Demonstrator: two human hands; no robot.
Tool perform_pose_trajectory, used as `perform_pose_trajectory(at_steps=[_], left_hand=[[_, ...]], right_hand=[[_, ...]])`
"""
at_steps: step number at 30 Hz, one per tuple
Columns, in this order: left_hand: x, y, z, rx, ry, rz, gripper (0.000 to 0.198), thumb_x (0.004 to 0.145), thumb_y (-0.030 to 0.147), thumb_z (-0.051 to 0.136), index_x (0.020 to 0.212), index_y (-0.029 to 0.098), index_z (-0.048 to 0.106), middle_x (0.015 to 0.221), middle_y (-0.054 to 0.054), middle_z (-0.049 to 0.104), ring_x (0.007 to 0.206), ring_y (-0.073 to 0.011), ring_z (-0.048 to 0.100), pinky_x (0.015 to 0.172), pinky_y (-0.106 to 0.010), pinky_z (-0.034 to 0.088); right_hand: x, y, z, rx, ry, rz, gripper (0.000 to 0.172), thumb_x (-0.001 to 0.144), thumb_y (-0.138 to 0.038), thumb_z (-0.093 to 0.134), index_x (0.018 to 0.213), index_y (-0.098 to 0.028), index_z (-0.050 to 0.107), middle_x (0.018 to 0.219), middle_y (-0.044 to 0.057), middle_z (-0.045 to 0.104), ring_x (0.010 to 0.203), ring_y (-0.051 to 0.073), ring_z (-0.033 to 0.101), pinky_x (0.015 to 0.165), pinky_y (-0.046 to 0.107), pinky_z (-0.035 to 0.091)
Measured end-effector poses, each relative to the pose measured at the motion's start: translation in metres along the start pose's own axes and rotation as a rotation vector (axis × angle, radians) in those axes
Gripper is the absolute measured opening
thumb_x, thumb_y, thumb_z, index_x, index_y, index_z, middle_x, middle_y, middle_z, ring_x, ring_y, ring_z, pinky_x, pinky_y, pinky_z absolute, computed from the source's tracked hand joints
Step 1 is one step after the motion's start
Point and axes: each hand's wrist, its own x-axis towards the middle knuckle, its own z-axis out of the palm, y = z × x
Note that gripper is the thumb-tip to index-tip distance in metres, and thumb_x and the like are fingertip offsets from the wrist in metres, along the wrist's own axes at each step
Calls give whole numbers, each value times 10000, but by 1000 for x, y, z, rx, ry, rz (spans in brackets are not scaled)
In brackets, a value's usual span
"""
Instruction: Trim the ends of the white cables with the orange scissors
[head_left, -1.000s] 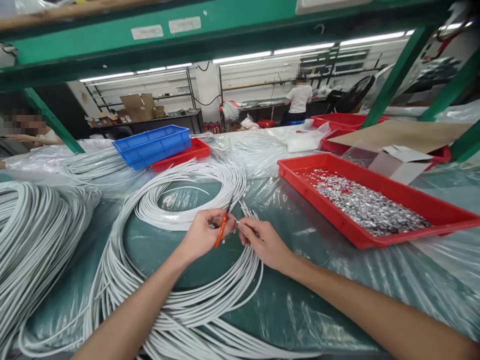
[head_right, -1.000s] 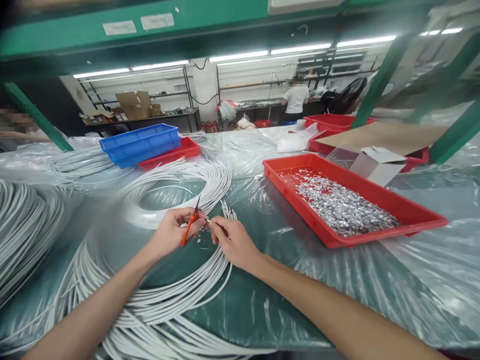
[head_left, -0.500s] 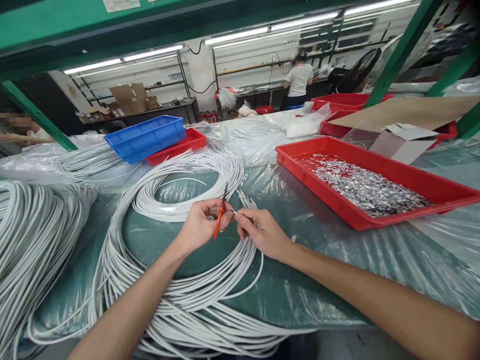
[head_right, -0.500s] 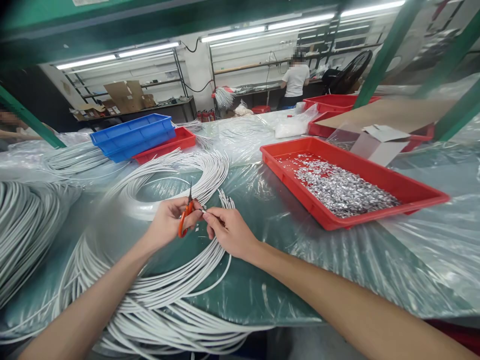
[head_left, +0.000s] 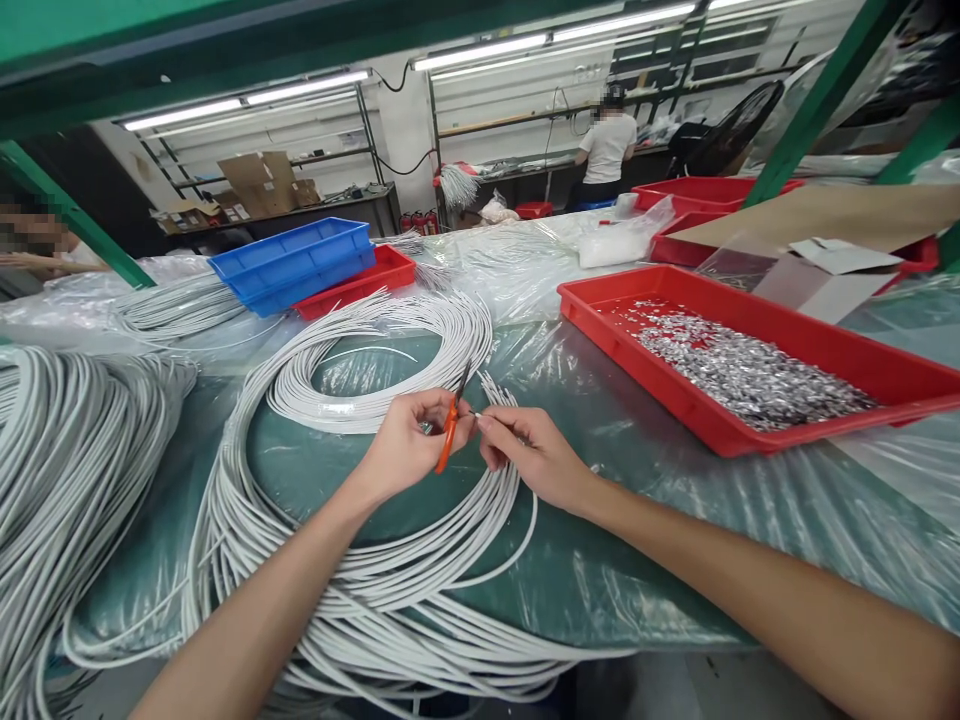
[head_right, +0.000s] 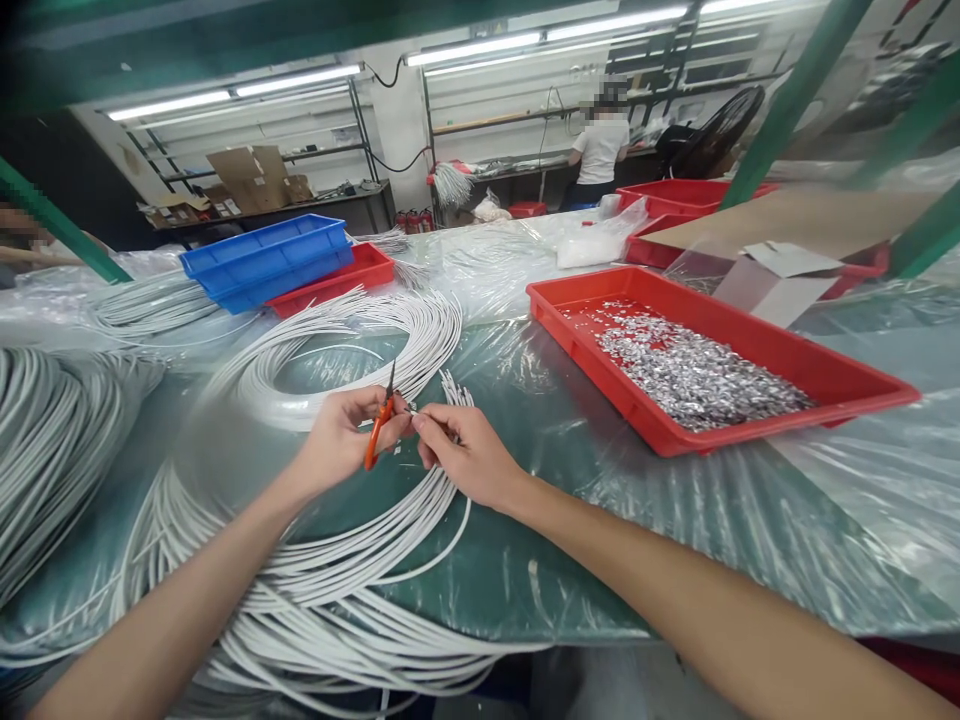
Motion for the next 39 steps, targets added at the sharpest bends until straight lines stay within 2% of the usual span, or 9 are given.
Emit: perform_pose_trajectory(at_steps=[3, 7, 14, 19, 24, 28, 35, 39], left_hand=[[0, 0, -1, 49, -16, 21, 149, 782, 266, 646, 706, 145, 602, 608, 16, 521, 572, -95, 449, 542, -200, 361], [1, 1, -3, 179, 7, 9, 208, 800, 279, 624, 654, 145, 562, 582, 30, 439, 578, -90, 372, 536, -201, 308], [-2, 5, -6, 236, -111, -41, 329, 777, 355, 655, 587, 167, 464, 576, 38, 350, 569, -92, 310, 507, -211, 252], [-2, 6, -7, 211, -125, -46, 375, 766, 394, 661, 568, 172, 432, 565, 39, 325, 553, -89, 295, 494, -214, 233], [-2, 8, -9, 175, -159, -67, 396, 773, 447, 649, 567, 159, 473, 562, 35, 341, 556, -89, 305, 492, -213, 232], [-2, 8, -10, 132, -189, -58, 426, 764, 423, 675, 540, 162, 423, 552, 43, 308, 538, -76, 268, 485, -215, 206], [-1, 7, -12, 112, -201, -65, 416, 786, 377, 676, 534, 154, 432, 530, 51, 301, 516, -65, 232, 478, -223, 173], [-2, 5, -14, 103, -221, -69, 440, 793, 361, 675, 526, 161, 388, 524, 57, 271, 510, -62, 213, 470, -227, 160]], right_hand=[[2, 1, -2, 78, 13, 0, 393, 973, -443, 442, 738, -156, 570, 565, -14, 493, 524, 111, 434, 532, 247, 343], [3, 1, -7, 137, 54, 2, 380, 956, -481, 458, 807, -158, 592, 566, -27, 444, 509, 111, 407, 512, 250, 333], [5, -2, -12, 208, 83, -21, 364, 949, -455, 484, 791, -152, 609, 563, -23, 441, 505, 113, 422, 514, 261, 337], [6, -3, -14, 161, 57, -46, 360, 953, -447, 490, 789, -150, 612, 571, -28, 422, 506, 110, 419, 525, 268, 323], [6, -3, -15, 141, 46, -48, 395, 937, -488, 510, 786, -141, 624, 576, -37, 366, 502, 99, 359, 492, 260, 275], [6, -2, -16, 131, 42, -46, 403, 930, -502, 513, 798, -141, 633, 585, -32, 376, 509, 101, 363, 491, 262, 282], [9, -7, -18, 301, 40, 77, 314, 880, -443, 595, 784, -145, 629, 593, -31, 425, 495, 97, 419, 495, 253, 327], [10, -11, -21, 278, 72, 101, 287, 832, -414, 649, 729, -146, 657, 581, -21, 477, 527, 103, 440, 534, 259, 348]])
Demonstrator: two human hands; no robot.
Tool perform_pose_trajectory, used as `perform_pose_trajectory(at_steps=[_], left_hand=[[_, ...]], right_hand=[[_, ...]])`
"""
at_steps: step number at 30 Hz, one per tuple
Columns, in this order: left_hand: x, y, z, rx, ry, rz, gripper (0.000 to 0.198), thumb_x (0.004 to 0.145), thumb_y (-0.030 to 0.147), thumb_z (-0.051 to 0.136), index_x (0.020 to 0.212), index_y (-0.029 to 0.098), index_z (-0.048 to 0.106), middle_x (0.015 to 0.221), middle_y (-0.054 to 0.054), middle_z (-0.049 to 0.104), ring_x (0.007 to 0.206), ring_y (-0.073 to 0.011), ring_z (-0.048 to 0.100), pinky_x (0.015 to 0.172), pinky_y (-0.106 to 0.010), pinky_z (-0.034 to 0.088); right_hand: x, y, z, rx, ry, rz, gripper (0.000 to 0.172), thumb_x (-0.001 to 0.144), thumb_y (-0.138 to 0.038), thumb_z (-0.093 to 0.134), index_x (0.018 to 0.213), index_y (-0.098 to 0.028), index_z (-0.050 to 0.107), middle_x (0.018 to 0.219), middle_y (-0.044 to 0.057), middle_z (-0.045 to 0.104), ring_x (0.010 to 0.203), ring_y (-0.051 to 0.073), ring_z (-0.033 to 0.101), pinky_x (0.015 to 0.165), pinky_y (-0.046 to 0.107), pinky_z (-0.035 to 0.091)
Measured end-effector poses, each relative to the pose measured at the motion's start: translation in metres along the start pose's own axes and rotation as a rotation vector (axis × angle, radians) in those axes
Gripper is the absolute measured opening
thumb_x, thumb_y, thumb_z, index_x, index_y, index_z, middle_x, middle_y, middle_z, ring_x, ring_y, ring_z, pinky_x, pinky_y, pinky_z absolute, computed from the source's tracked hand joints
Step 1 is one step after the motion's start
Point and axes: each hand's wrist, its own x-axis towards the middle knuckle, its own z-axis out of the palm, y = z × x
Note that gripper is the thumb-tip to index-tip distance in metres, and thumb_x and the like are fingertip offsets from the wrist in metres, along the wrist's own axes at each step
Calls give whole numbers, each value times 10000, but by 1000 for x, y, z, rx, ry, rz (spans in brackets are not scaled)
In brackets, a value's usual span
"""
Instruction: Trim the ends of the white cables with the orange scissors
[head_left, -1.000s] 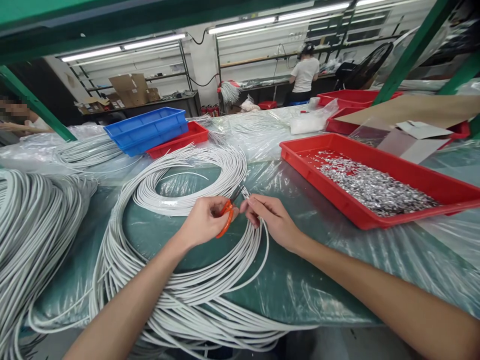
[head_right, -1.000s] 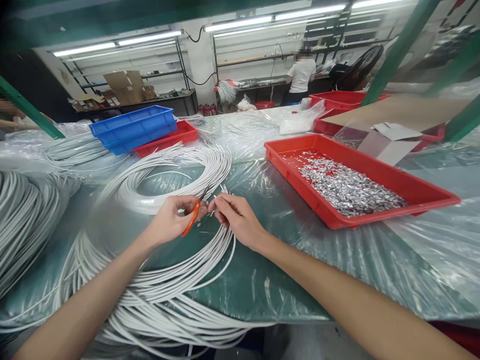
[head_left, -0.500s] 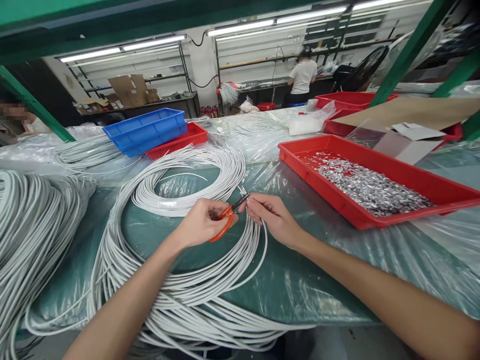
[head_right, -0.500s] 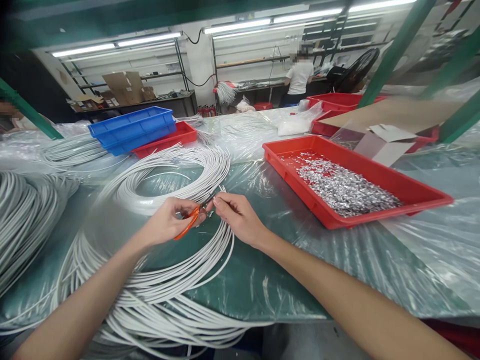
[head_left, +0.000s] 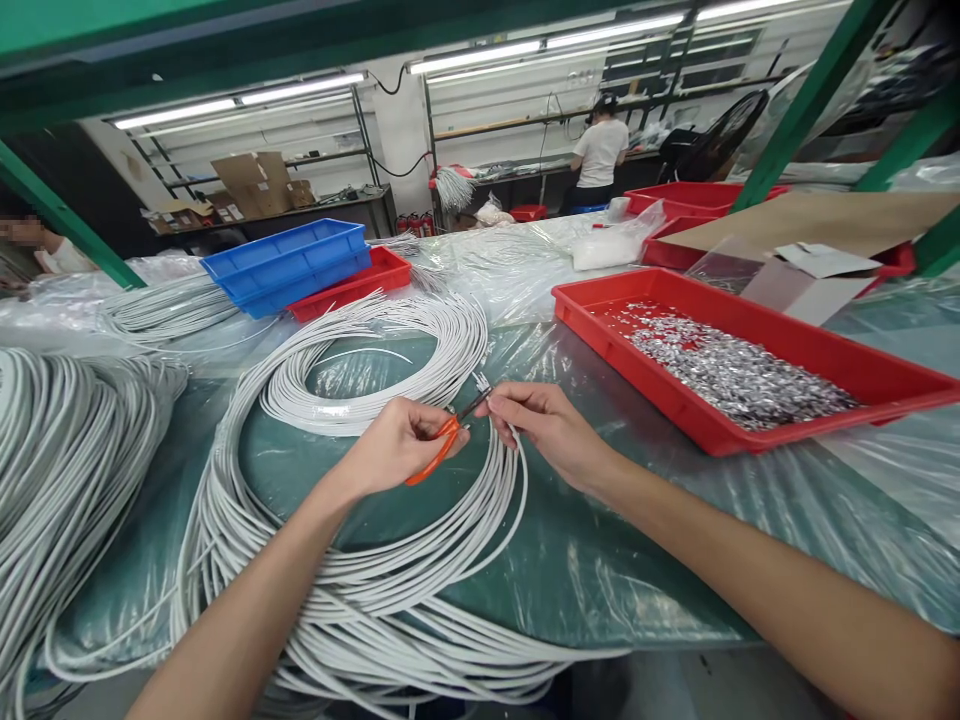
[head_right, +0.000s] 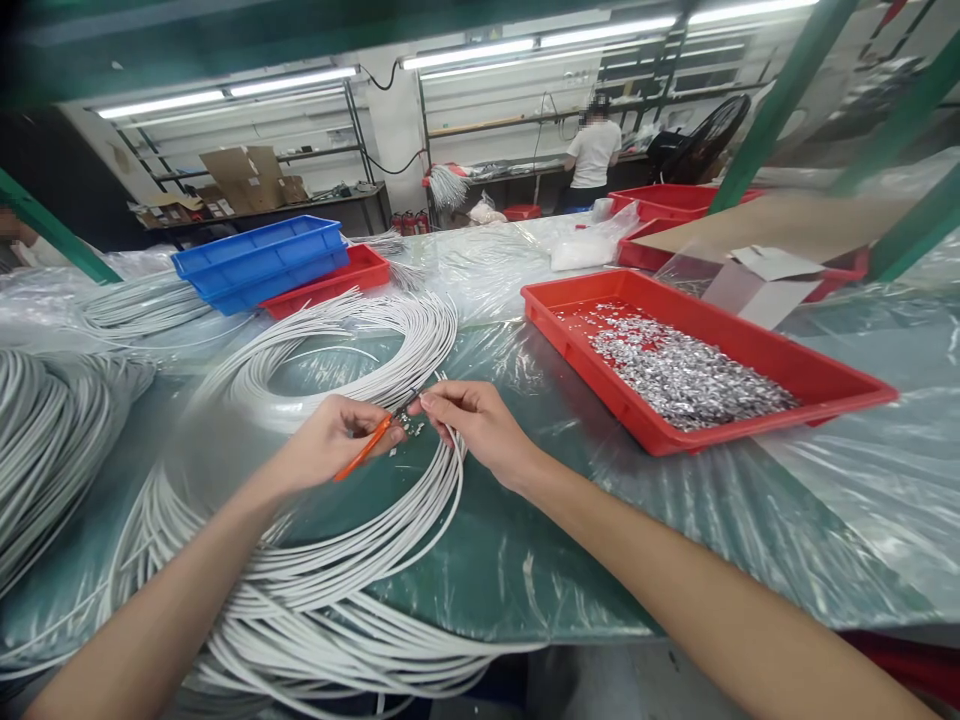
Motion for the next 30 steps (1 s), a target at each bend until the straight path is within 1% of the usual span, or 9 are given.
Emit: perform_pose_trajectory(at_steps=[4, 6, 10, 12, 14, 17, 21, 24, 30], left_hand=[[-2, 2, 0, 2, -19, -5, 431, 803, 342, 666, 524, 160, 391, 510, 61, 276, 501, -58, 215, 461, -223, 165], [-2, 4, 1, 7, -17, -20, 416, 803, 337, 662, 523, 159, 412, 492, 63, 297, 477, -53, 235, 449, -217, 177], [-3, 7, 4, -13, -38, -49, 426, 829, 349, 617, 504, 168, 409, 450, 57, 358, 424, -59, 325, 429, -209, 247], [-2, 6, 5, -23, -40, -66, 423, 822, 355, 626, 508, 169, 413, 448, 54, 381, 423, -66, 352, 427, -208, 268], [-1, 4, 5, -21, -27, -69, 415, 806, 351, 648, 516, 164, 418, 459, 58, 363, 439, -63, 331, 432, -206, 251], [0, 1, 4, 6, 20, -58, 355, 784, 320, 677, 554, 147, 468, 517, 56, 349, 502, -61, 292, 464, -203, 222], [1, 0, 3, 66, 57, -16, 282, 770, 279, 688, 601, 141, 509, 585, 42, 371, 567, -74, 309, 508, -206, 244], [0, 0, 3, 96, 43, 13, 275, 775, 264, 677, 603, 149, 495, 597, 43, 356, 581, -79, 302, 521, -212, 245], [0, 1, 3, 120, 6, 27, 250, 788, 257, 658, 620, 151, 506, 624, 37, 383, 604, -86, 320, 542, -215, 265]], right_hand=[[0, -3, -2, -79, 69, -75, 222, 766, -348, 721, 670, -155, 669, 622, -1, 556, 616, 123, 482, 604, 270, 373], [0, -3, -2, -131, 104, -145, 187, 759, -308, 727, 667, -156, 670, 646, 6, 580, 624, 127, 493, 611, 275, 380], [-4, 0, 2, -417, 244, -369, 163, 809, -211, 679, 658, -156, 650, 629, 6, 573, 628, 133, 481, 621, 284, 373], [-5, 1, 4, -524, 293, -436, 169, 833, -181, 652, 667, -153, 643, 627, 5, 565, 638, 134, 471, 624, 283, 367], [-6, 2, 4, -544, 275, -434, 175, 856, -179, 627, 684, -149, 645, 629, 2, 552, 628, 130, 463, 614, 279, 362], [-5, 2, 2, -491, 175, -390, 193, 891, -197, 582, 720, -146, 655, 643, 2, 543, 628, 128, 463, 602, 272, 356], [-4, 3, 0, -419, 74, -373, 217, 916, -221, 540, 757, -146, 667, 648, -4, 520, 631, 125, 450, 606, 273, 340], [-4, 4, 1, -382, 40, -362, 230, 923, -236, 529, 768, -149, 675, 633, -16, 498, 597, 111, 431, 603, 274, 327], [-3, 4, 0, -389, 38, -335, 222, 900, -264, 572, 746, -147, 680, 657, 2, 563, 616, 120, 470, 611, 277, 349]])
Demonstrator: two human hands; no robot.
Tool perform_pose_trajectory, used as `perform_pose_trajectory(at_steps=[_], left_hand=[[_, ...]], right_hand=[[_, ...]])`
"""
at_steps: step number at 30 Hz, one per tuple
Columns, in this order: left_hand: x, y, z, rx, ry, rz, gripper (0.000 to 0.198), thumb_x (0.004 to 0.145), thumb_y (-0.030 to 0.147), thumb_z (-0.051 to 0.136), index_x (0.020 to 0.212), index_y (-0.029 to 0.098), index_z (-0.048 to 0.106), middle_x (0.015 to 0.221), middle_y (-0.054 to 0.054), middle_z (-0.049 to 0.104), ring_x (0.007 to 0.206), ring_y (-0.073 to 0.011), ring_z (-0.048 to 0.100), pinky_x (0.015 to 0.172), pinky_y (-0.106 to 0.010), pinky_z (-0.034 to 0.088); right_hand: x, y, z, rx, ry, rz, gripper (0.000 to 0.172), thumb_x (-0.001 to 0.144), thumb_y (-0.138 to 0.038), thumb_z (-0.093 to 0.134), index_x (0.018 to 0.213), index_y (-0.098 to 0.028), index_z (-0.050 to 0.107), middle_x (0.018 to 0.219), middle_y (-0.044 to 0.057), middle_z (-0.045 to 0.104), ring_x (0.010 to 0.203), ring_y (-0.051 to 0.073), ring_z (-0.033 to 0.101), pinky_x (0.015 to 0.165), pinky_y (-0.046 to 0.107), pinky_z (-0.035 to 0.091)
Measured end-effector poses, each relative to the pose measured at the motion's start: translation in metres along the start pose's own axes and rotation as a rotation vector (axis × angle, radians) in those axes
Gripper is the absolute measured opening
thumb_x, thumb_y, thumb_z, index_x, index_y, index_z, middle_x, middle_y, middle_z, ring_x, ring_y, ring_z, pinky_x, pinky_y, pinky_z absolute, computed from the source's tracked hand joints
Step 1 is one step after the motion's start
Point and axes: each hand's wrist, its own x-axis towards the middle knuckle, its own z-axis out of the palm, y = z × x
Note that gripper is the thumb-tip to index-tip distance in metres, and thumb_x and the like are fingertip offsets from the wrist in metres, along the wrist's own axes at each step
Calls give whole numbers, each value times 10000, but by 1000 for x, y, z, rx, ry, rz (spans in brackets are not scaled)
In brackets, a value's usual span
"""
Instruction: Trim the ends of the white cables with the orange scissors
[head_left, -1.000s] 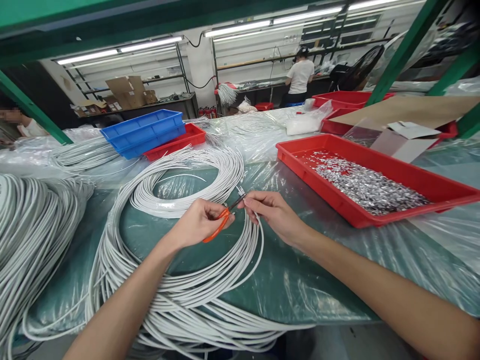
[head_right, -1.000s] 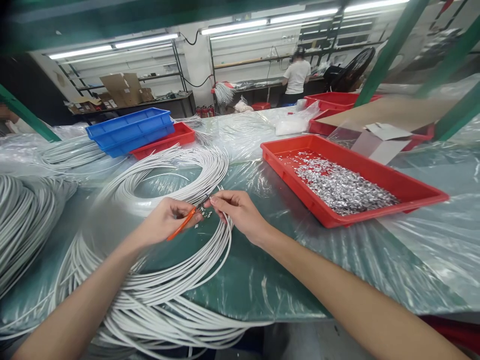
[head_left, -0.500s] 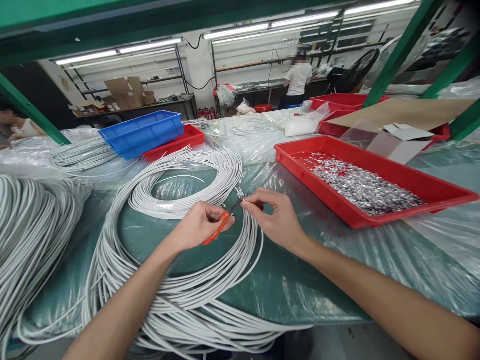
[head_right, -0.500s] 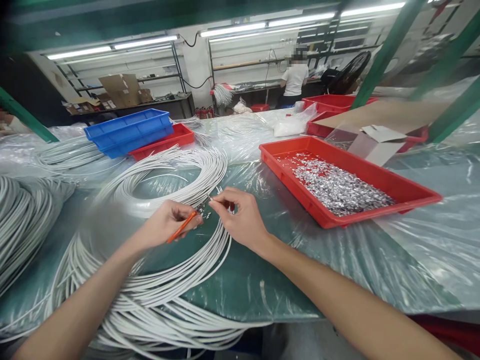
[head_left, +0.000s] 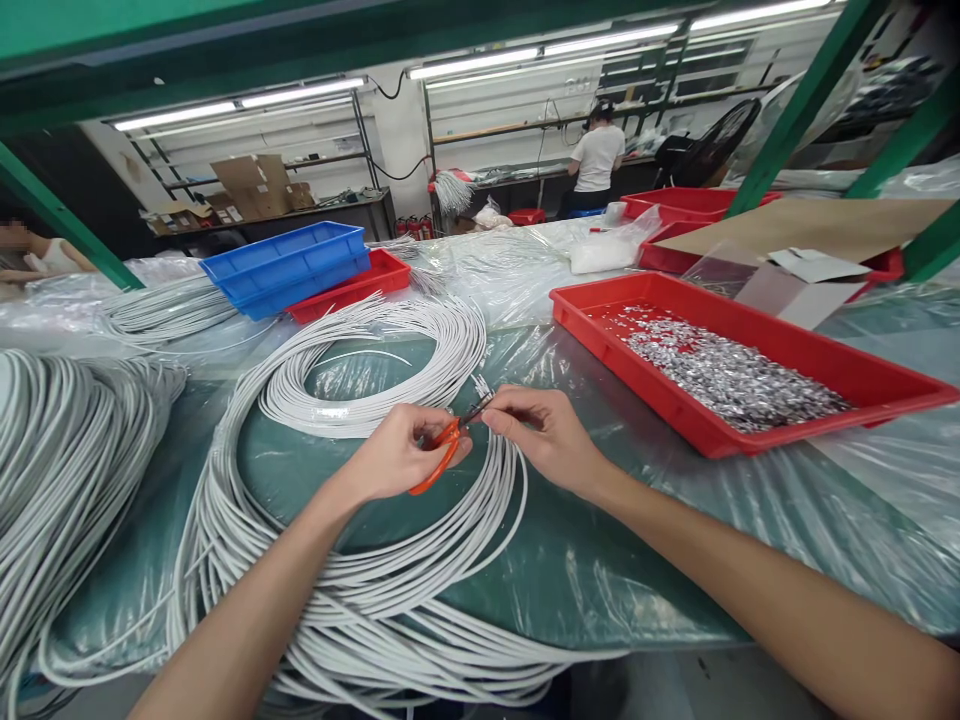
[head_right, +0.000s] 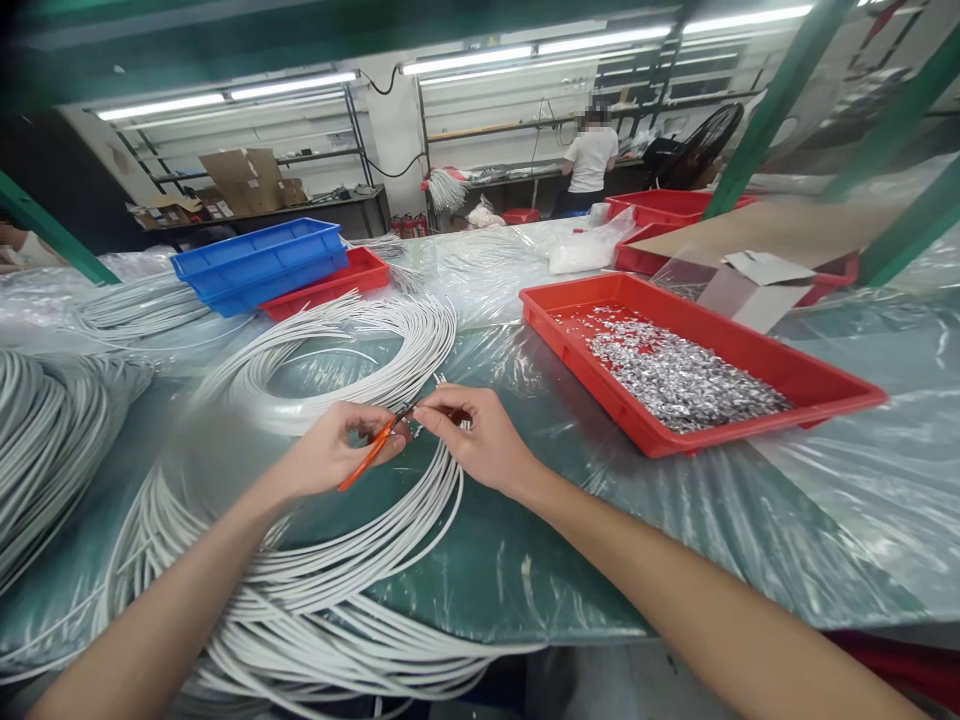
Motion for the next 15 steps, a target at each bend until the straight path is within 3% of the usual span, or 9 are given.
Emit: perform_pose_trajectory(at_steps=[8, 15], left_hand=[[-1, 0, 0, -40, -17, -38, 421, 817, 301, 640, 540, 171, 351, 520, 65, 287, 511, -66, 236, 477, -229, 190], [-5, 10, 6, -92, -9, -139, 403, 822, 369, 632, 543, 171, 418, 462, 54, 405, 412, -66, 385, 408, -191, 264]], right_hand=[[0, -5, -1, -86, 44, -4, 167, 866, -218, 621, 731, -148, 688, 649, 8, 576, 610, 126, 478, 582, 274, 368], [-5, -4, 5, -100, 211, -8, 132, 826, -185, 666, 696, -161, 665, 648, 1, 579, 647, 136, 491, 630, 284, 390]])
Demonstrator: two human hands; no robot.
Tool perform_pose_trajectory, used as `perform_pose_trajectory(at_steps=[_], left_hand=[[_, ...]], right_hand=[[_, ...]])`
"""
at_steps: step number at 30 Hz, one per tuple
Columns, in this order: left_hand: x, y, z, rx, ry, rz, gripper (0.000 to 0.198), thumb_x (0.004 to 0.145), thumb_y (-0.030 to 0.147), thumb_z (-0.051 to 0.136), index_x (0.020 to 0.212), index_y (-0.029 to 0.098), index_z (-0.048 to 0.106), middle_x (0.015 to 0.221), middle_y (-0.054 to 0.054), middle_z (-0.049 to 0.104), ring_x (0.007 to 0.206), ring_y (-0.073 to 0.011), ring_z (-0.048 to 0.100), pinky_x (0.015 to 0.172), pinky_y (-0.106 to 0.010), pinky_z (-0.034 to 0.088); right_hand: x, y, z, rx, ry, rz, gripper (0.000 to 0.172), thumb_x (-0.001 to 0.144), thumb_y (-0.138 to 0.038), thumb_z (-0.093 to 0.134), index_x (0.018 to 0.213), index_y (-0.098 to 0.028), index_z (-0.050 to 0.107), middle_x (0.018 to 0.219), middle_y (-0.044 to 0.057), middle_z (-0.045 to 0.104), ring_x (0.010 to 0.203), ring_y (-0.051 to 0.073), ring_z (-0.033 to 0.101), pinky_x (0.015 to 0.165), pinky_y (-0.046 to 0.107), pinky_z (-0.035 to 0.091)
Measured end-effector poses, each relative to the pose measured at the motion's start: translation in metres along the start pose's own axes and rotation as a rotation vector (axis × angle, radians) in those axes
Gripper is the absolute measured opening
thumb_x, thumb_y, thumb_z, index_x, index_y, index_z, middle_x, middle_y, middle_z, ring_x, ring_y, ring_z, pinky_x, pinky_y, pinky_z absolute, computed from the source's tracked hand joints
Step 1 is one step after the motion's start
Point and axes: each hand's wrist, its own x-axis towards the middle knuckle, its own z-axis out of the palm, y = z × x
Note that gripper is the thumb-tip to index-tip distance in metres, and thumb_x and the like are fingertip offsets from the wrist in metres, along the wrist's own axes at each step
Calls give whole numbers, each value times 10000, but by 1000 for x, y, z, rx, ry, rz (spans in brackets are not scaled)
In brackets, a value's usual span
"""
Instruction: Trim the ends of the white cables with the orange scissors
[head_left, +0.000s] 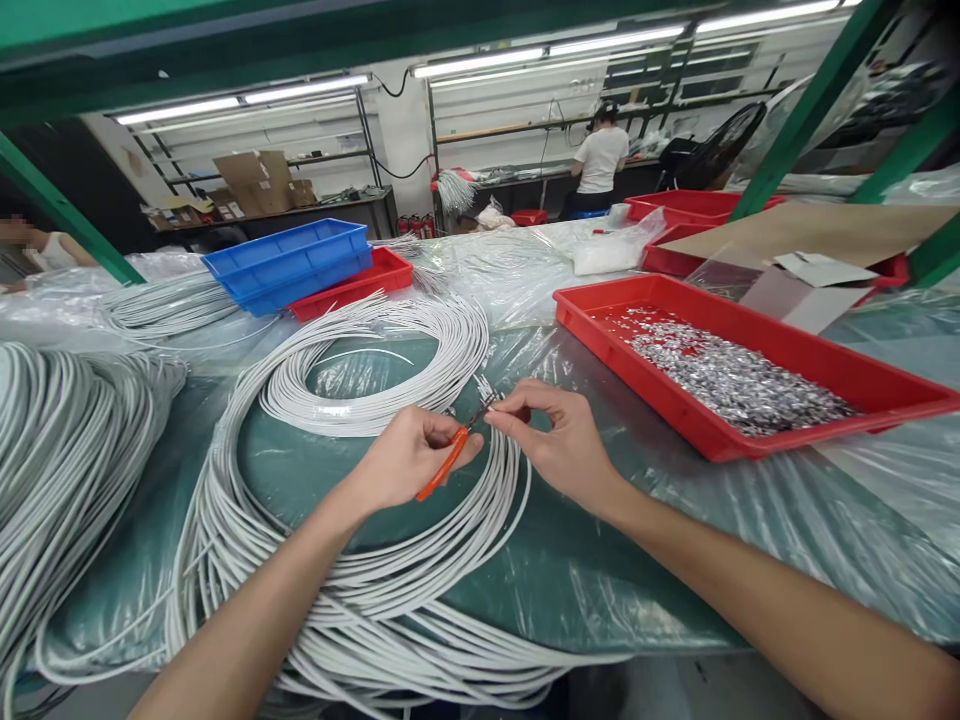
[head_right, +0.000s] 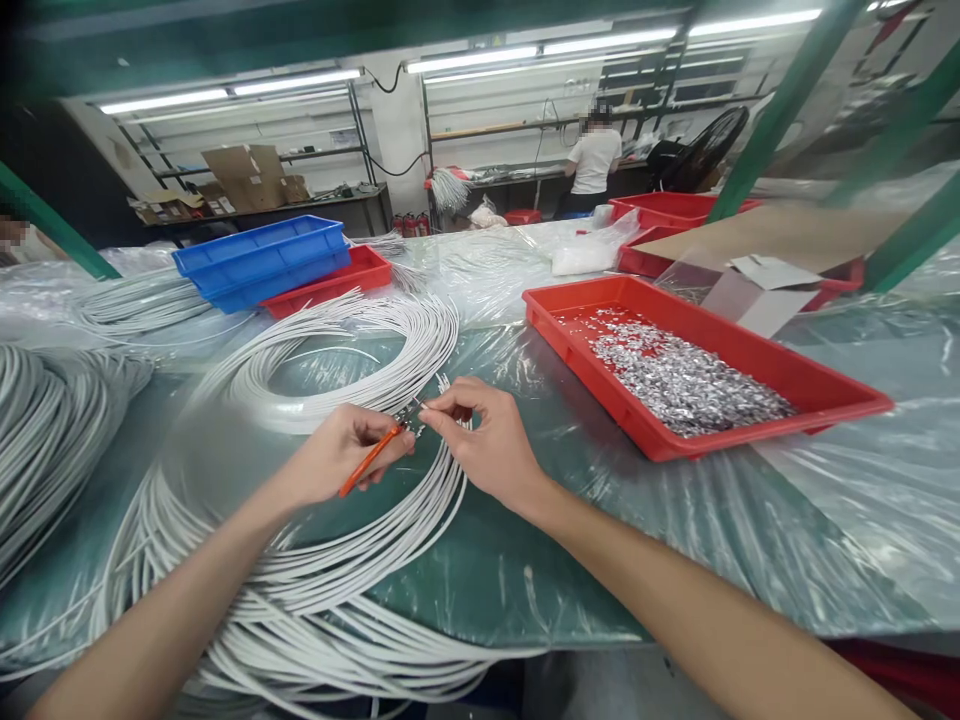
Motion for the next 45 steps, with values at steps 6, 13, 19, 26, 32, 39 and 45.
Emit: perform_pose_trajectory(at_steps=[6, 13, 19, 26, 32, 39, 45], left_hand=[[2, -2, 4, 10, 16, -24, 410, 822, 397, 624, 545, 166, 428, 464, 48, 423, 409, -63, 373, 401, -189, 250], [8, -7, 2, 26, 162, 77, 367, 776, 351, 696, 577, 149, 463, 521, 60, 355, 512, -58, 282, 463, -198, 209], [8, -5, 1, -86, 290, 121, 271, 763, 361, 719, 680, 131, 604, 535, 46, 461, 509, -70, 400, 493, -191, 317], [8, -6, 1, -226, 273, 135, 235, 727, 325, 763, 819, 120, 694, 515, 47, 512, 470, -63, 414, 459, -175, 327], [10, -6, 1, -287, 230, 140, 209, 737, 311, 753, 768, 127, 659, 500, 55, 505, 442, -54, 410, 433, -169, 314], [6, -2, -2, -404, 79, 92, 219, 805, 314, 684, 693, 140, 610, 440, 57, 483, 394, -54, 406, 427, -190, 290], [4, -5, -2, -602, -98, 70, 207, 807, 311, 692, 713, 147, 609, 458, 66, 446, 406, -56, 393, 460, -227, 296]], right_hand=[[-5, 1, 8, 27, 78, 88, 157, 794, -165, 679, 646, -155, 627, 638, -11, 553, 612, 117, 449, 614, 274, 367], [-2, 4, 7, 99, 48, 125, 163, 828, -261, 669, 708, -152, 668, 680, 13, 592, 648, 136, 495, 634, 278, 386], [-2, 5, 10, 227, -32, 202, 252, 816, -342, 688, 669, -152, 613, 637, -5, 538, 617, 119, 459, 599, 260, 365], [-3, 4, 12, 257, -120, 275, 323, 824, -384, 664, 619, -151, 572, 587, -19, 471, 573, 104, 402, 559, 257, 322], [-3, 4, 11, 216, -159, 214, 264, 833, -364, 654, 689, -145, 678, 637, 12, 548, 603, 122, 437, 574, 269, 343], [-1, 4, 7, 344, -307, 251, 283, 847, -410, 657, 741, -153, 709, 670, 22, 566, 572, 114, 441, 552, 268, 349], [0, 0, 4, 622, -481, 405, 289, 810, -417, 699, 700, -149, 703, 589, 3, 521, 560, 112, 444, 555, 263, 358]])
